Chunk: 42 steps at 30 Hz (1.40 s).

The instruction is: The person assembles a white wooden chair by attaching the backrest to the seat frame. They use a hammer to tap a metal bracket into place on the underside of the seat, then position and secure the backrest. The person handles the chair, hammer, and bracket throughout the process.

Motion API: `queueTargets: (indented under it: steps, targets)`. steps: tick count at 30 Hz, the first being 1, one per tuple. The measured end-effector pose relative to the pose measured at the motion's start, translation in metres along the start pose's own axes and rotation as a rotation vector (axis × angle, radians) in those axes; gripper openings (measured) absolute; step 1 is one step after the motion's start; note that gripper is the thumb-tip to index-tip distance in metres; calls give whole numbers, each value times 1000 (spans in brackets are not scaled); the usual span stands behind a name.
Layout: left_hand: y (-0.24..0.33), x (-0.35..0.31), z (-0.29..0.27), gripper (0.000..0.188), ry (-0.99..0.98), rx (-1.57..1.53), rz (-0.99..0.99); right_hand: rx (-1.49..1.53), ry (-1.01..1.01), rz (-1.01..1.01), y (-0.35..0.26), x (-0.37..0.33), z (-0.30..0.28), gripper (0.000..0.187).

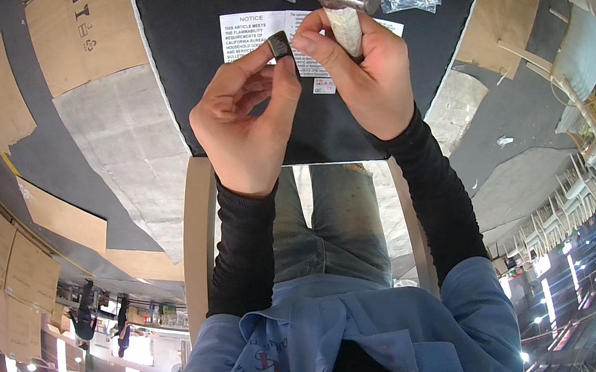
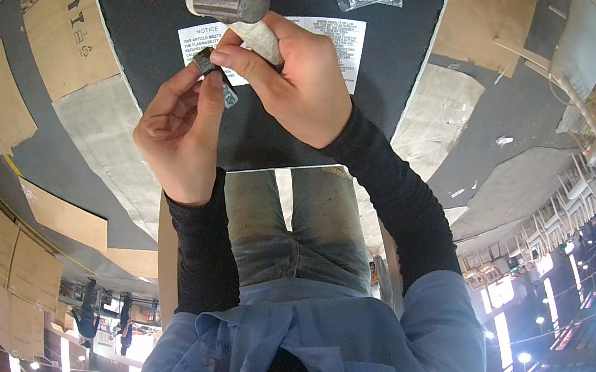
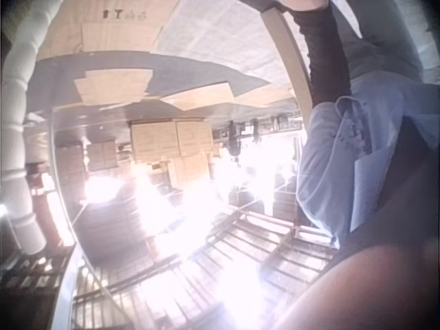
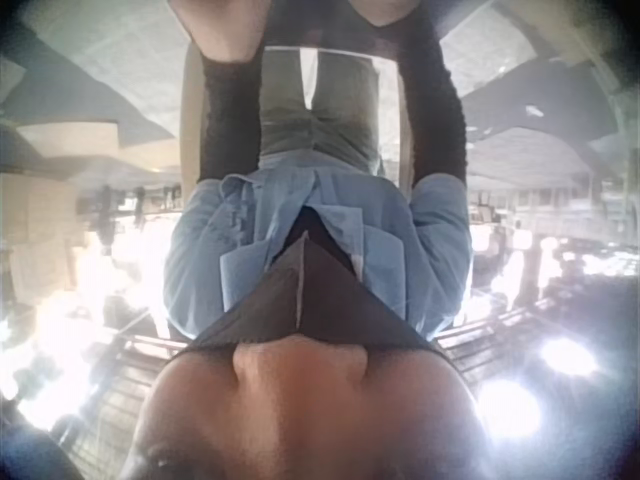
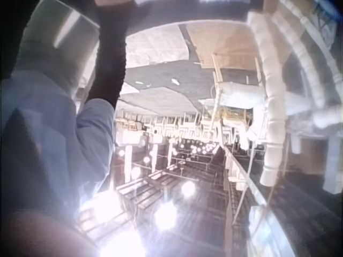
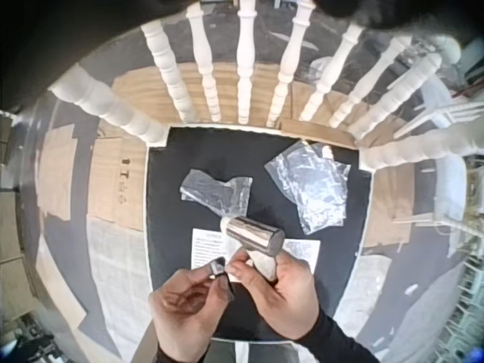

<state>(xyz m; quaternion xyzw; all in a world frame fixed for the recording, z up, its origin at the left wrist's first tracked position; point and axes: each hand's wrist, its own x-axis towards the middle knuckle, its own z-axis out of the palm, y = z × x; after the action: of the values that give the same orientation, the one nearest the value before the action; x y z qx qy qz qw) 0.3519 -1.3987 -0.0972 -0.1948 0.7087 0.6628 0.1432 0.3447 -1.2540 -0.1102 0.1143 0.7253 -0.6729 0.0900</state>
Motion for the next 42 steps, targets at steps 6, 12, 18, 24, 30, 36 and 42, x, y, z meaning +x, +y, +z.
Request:
queueTargets:
  steps: [6,12,18,24,30,36,42]
  targets:
    - [6,0,0,25,-14,75,31,-24,8,-7,-2,3,0,16]
    - [3,3,3,23,-22,42,18,-35,10,8,2,6,-1,17]
    - [2,13,3,20,-111,268,174,-27,10,81,3,11,-12,16]
    - [35,47,28,25,-257,496,422,1,194,13,4,26,-36,16]
    - [49,86,46,30,-335,779,746,135,380,58,-2,38,-53,21]
    - [59,111,25,25,-314,880,934,-134,353,-80,5,59,-70,28]
    - [73,138,21,26,-251,923,947,-887,467,-57,50,71,-114,42]
